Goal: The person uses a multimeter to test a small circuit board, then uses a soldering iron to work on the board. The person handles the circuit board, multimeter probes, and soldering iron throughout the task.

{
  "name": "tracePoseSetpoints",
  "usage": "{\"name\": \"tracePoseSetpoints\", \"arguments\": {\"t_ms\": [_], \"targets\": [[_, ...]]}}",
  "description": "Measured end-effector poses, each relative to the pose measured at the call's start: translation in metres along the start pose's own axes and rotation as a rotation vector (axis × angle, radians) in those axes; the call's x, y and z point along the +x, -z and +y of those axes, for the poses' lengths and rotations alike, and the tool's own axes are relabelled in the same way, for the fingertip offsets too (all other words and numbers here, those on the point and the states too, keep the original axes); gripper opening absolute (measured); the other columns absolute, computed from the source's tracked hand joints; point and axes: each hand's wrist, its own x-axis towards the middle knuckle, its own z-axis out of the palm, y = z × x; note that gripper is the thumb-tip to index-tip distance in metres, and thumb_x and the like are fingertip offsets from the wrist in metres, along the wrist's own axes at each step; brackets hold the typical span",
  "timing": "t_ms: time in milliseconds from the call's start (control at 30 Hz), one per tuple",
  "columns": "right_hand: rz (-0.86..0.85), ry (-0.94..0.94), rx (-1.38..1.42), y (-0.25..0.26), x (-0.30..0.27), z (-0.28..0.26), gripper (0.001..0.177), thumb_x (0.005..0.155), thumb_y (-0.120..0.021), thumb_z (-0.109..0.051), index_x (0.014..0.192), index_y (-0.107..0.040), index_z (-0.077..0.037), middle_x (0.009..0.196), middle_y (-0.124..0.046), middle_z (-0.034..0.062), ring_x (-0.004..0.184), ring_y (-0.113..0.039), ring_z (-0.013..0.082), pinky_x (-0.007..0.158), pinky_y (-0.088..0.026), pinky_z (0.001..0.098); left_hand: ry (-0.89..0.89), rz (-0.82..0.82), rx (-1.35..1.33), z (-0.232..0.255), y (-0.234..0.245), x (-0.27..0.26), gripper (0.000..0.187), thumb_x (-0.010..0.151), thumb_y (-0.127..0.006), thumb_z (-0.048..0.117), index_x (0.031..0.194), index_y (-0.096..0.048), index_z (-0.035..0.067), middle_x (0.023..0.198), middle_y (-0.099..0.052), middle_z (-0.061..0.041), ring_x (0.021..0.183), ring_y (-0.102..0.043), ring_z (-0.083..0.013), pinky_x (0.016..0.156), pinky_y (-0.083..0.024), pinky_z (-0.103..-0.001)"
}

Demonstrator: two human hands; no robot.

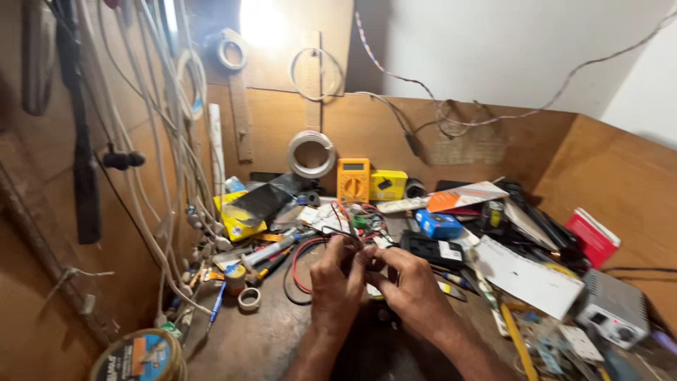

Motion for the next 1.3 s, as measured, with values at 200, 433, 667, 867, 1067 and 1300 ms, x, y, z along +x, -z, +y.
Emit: {"name": "tracePoseSetpoints", "arguments": {"t_ms": [200,433,667,867,1067,1300], "targets": [[0.158,0.203,0.117,-0.019,0.003,0.021,0.029,0.083,-0.076,-0.007,0.111,-0.073,0.001,0.095,-0.073,0.0100,0.083,-0.072,0.0185,0.072,-0.056,0.0303,0.063,0.020,-0.055,-0.002,-0.001,0.005,0.015,0.091,-0.075,0.015,0.095,-0.068,0.002,0.076,-0.079,-0.009,0.067,-0.077,-0.0129,0.057,-0.059,-0.031],[0.302,-0.007,0.175,-0.018,-0.007,0.017,0.021,0.088,-0.078,-0.012,0.106,-0.078,-0.001,0.087,-0.071,0.0044,0.071,-0.064,0.0104,0.061,-0.051,0.0244,0.195,-0.035,-0.151,-0.022,-0.011,0.003,0.027,0.095,-0.066,0.011,0.121,-0.072,0.002,0.086,-0.079,-0.010,0.072,-0.072,-0.0126,0.062,-0.060,-0.030],[0.290,-0.108,0.153,-0.021,-0.011,0.004,0.030,0.083,-0.080,-0.010,0.112,-0.077,-0.005,0.077,-0.070,0.0034,0.059,-0.056,0.0105,0.055,-0.046,0.0254,0.167,-0.111,-0.169,-0.030,-0.013,-0.001,0.032,0.104,-0.052,0.013,0.125,-0.073,0.001,0.091,-0.076,-0.012,0.082,-0.071,-0.0156,0.071,-0.057,-0.029],[0.232,0.017,0.232,-0.020,-0.009,0.008,0.029,0.086,-0.077,-0.009,0.115,-0.076,-0.005,0.086,-0.070,0.0030,0.069,-0.060,0.0090,0.062,-0.050,0.0240,0.082,-0.023,-0.018,-0.016,-0.011,0.004,0.020,0.095,-0.066,0.014,0.107,-0.072,-0.001,0.095,-0.069,-0.008,0.081,-0.074,-0.0165,0.066,-0.062,-0.030],[0.224,0.074,0.235,-0.025,-0.002,0.025,0.019,0.091,-0.075,-0.011,0.108,-0.076,-0.002,0.091,-0.070,0.0036,0.078,-0.063,0.0091,0.071,-0.051,0.0249,0.100,-0.025,-0.043,-0.009,-0.007,0.001,0.018,0.094,-0.066,0.013,0.103,-0.074,0.000,0.095,-0.065,-0.009,0.081,-0.072,-0.0168,0.064,-0.060,-0.030],[0.219,-0.405,0.333,-0.023,-0.002,0.035,0.020,0.096,-0.079,-0.013,0.109,-0.077,0.001,0.088,-0.073,0.0142,0.066,-0.056,0.0195,0.058,-0.046,0.0350,0.104,0.125,-0.022,-0.012,-0.002,0.005,0.019,0.095,-0.068,0.013,0.107,-0.075,0.001,0.083,-0.075,-0.001,0.075,-0.073,-0.0096,0.065,-0.057,-0.026]]}}
